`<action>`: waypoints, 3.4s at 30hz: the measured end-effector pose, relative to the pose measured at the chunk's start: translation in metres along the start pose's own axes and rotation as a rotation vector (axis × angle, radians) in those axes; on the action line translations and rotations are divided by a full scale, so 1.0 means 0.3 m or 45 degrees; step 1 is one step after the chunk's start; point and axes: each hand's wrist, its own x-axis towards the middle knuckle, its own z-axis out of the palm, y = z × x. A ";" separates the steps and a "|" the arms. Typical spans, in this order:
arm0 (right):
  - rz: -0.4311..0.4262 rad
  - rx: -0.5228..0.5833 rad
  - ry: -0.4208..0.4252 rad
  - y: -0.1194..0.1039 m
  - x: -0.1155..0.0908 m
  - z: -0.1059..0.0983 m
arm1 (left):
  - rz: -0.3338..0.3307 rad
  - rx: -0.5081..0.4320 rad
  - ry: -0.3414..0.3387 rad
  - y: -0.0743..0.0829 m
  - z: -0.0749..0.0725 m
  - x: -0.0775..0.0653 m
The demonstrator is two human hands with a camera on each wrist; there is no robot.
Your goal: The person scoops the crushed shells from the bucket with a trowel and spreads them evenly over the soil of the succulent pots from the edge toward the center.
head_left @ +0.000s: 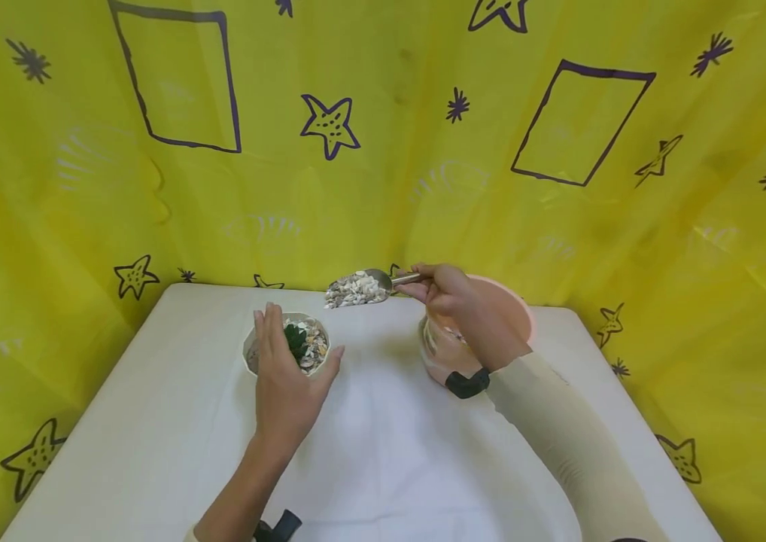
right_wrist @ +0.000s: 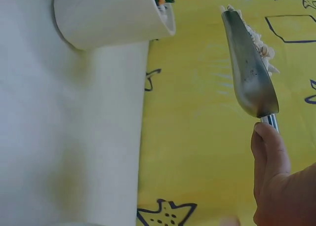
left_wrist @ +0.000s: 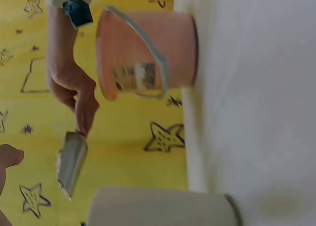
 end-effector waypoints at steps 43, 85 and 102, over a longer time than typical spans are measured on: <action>-0.060 -0.094 0.312 0.141 0.116 0.102 | -0.314 0.045 -0.583 -0.276 -0.134 0.088; -0.110 -0.183 0.384 0.144 0.111 0.098 | -0.121 -0.063 -0.735 -0.382 -0.140 0.153; -0.190 -0.212 0.365 0.144 0.100 0.129 | -0.094 -0.091 -0.735 -0.398 -0.141 0.160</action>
